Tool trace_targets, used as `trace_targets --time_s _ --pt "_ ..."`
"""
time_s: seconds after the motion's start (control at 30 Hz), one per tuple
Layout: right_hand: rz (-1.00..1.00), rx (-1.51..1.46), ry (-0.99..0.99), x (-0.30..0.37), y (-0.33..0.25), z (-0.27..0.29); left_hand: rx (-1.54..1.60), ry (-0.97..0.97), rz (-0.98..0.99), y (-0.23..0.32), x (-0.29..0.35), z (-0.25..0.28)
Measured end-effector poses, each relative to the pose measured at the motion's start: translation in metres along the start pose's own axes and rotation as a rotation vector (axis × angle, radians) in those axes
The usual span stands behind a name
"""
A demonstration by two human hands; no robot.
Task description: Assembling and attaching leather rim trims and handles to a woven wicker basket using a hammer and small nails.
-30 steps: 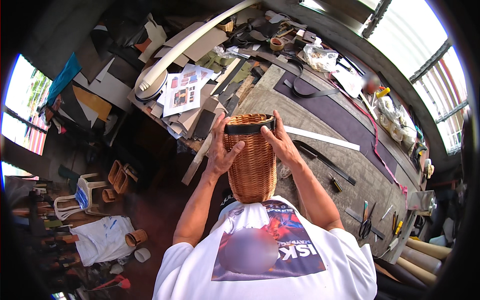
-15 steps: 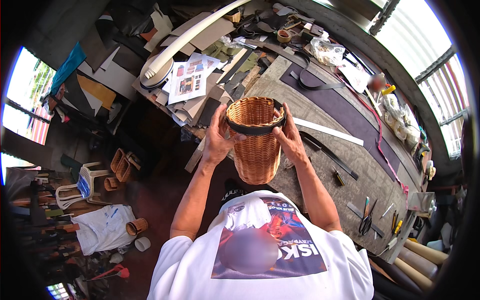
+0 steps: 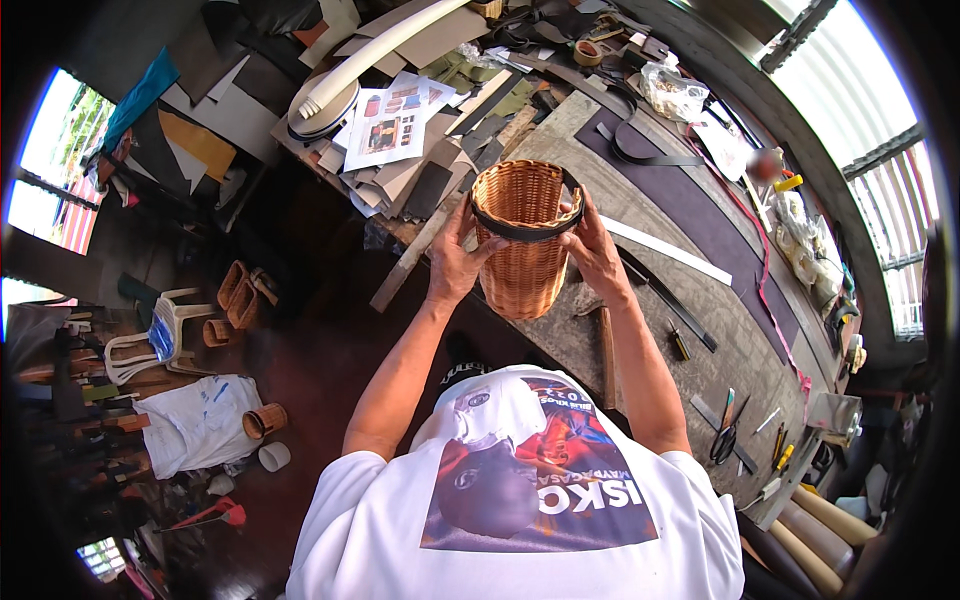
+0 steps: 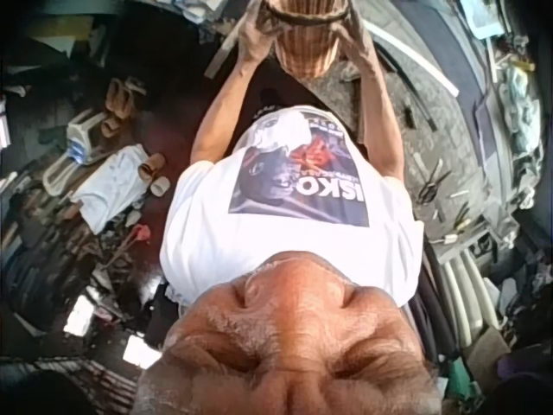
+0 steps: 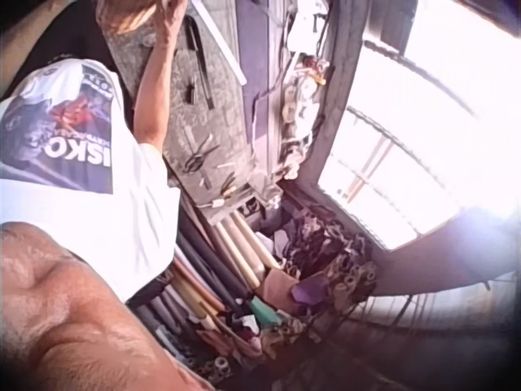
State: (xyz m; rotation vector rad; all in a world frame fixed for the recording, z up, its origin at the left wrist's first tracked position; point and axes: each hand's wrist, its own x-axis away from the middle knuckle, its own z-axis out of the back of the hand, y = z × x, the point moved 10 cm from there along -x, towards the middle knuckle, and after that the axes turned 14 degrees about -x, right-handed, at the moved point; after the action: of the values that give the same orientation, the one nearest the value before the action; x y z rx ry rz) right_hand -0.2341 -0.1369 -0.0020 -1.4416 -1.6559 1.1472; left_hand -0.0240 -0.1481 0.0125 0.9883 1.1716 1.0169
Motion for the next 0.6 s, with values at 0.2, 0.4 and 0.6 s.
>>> trace_targets --time_s 0.2,0.4,0.6 --pt "0.062 0.09 -0.012 0.002 -0.005 -0.003 -0.216 0.092 -0.02 -0.002 0.005 0.0" --pt "0.004 0.11 0.052 0.006 0.007 0.0 -0.174 0.072 -0.067 -0.005 0.004 0.002" --pt "0.046 0.214 0.085 0.015 0.001 -0.009 -0.316 0.124 -0.107 0.006 0.017 0.008"
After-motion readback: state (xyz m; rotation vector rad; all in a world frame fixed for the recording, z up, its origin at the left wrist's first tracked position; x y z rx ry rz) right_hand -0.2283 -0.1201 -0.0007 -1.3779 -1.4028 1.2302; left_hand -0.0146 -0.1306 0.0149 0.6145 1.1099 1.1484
